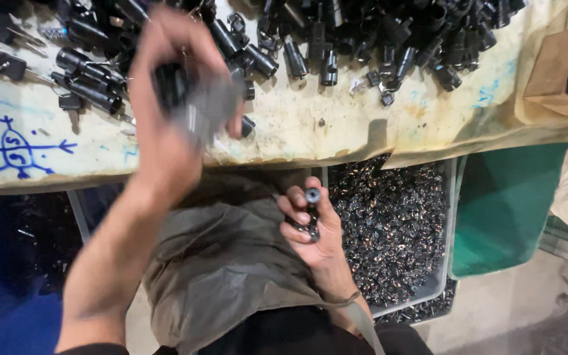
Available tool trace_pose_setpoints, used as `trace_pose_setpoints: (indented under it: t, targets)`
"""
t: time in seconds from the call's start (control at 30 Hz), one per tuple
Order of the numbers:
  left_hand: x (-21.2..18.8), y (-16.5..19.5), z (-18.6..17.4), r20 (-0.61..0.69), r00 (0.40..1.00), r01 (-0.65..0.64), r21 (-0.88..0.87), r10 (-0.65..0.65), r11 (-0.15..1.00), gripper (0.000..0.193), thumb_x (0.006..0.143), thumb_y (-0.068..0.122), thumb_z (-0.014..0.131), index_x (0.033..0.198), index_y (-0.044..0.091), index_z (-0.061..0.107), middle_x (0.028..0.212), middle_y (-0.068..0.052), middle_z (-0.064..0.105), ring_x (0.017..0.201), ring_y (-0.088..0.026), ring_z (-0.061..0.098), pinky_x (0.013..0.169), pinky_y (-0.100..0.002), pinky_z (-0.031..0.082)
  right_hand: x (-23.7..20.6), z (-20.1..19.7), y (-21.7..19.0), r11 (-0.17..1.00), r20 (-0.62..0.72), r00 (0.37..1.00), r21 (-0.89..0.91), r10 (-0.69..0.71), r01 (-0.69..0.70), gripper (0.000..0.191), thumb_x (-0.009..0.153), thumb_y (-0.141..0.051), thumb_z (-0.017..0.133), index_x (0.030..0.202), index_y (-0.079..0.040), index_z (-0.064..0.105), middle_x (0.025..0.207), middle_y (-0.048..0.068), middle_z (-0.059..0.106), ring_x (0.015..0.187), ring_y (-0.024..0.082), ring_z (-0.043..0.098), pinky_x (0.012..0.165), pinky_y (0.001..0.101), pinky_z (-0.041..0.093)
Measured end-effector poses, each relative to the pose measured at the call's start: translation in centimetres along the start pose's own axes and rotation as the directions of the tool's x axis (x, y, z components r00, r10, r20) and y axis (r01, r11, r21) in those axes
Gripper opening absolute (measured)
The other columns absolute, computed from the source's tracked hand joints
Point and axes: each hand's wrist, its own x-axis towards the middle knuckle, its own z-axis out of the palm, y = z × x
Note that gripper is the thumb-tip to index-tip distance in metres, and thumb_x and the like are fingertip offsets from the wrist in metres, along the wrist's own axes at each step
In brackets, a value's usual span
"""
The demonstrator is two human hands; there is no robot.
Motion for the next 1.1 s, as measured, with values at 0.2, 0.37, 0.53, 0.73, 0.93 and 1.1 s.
trace_pose_setpoints:
  t: [0.2, 0.37, 0.53, 0.73, 0.93, 1.1]
  targets:
    - [-10.0, -1.9, 0.5, 0.117, 0.971, 0.165, 0.294, -0.207, 0.941, 0.017, 0.096, 0.014, 0.073, 0.106, 0.005, 0.063, 0.097, -0.006, 0.068, 0.083, -0.017, 0.066, 0.075, -0.032, 0.053, 0.4, 1.8, 1.1, 0.855, 0.001, 0.975, -0.48, -0.221, 0.195, 0.02, 0.103, -0.021, 0.072, 0.116, -0.007, 0.065, 0.105, 0.008, 0.06, 0.081, 0.012, 0.054, 0.056, 0.0212, 0.046]
    - [-14.0, -3.9, 0.7, 0.098, 0.986, 0.082, 0.418, -0.134, 0.905, 0.035, 0.083, 0.008, 0.078, 0.115, 0.003, 0.065, 0.097, -0.011, 0.073, 0.085, -0.015, 0.07, 0.072, -0.03, 0.055, 0.8, 3.6, 1.7, 0.115, 0.388, 0.836, -0.879, -0.389, 0.462, 0.011, 0.103, -0.012, 0.074, 0.108, -0.002, 0.07, 0.101, 0.01, 0.067, 0.092, 0.019, 0.063, 0.084, 0.0299, 0.054]
    - [-13.9, -3.6, 0.8, 0.008, 0.981, 0.18, 0.344, -0.195, 0.922, 0.029, 0.084, 0.011, 0.08, 0.109, 0.003, 0.068, 0.09, -0.009, 0.074, 0.077, -0.011, 0.069, 0.069, -0.027, 0.054, 1.2, 4.8, 2.1, -0.295, 0.529, 0.771, -0.846, -0.354, 0.444, 0.007, 0.097, -0.006, 0.073, 0.101, 0.0, 0.071, 0.101, 0.009, 0.069, 0.093, 0.019, 0.067, 0.08, 0.0269, 0.054]
    - [-12.1, -1.3, -3.8, -0.06, 0.998, 0.014, 0.315, 0.005, 0.949, 0.024, 0.089, 0.014, 0.075, 0.107, 0.002, 0.064, 0.096, -0.006, 0.071, 0.084, -0.015, 0.067, 0.075, -0.027, 0.053, 2.4, 5.4, 1.7, 0.972, 0.102, 0.989, -0.201, -0.106, 0.125, 0.015, 0.114, -0.014, 0.06, 0.12, -0.001, 0.065, 0.113, 0.013, 0.063, 0.092, 0.019, 0.058, 0.065, 0.0273, 0.053]
    - [-9.4, 3.5, -13.3, -0.488, 0.867, -0.194, -0.512, -0.098, 0.836, 0.053, 0.111, 0.052, 0.037, 0.116, 0.003, 0.057, 0.071, -0.002, 0.042, 0.06, -0.016, 0.038, 0.059, -0.032, 0.032, 3.9, 5.0, 2.5, 0.947, 0.078, 0.948, 0.069, 0.308, -0.314, 0.032, 0.115, -0.018, 0.05, 0.141, 0.0, 0.05, 0.112, 0.015, 0.055, 0.086, 0.017, 0.054, 0.053, 0.023, 0.048]
    - [-9.1, 5.2, -15.0, -0.548, 0.826, -0.243, -0.559, -0.132, 0.793, 0.039, 0.114, 0.039, 0.043, 0.122, 0.004, 0.056, 0.075, -0.003, 0.042, 0.06, -0.013, 0.034, 0.06, -0.028, 0.029, 2.9, 4.7, 3.8, 0.927, -0.016, 0.991, -0.353, 0.13, -0.128, 0.045, 0.101, -0.016, 0.054, 0.145, -0.004, 0.046, 0.108, 0.011, 0.052, 0.086, 0.019, 0.052, 0.056, 0.0262, 0.046]
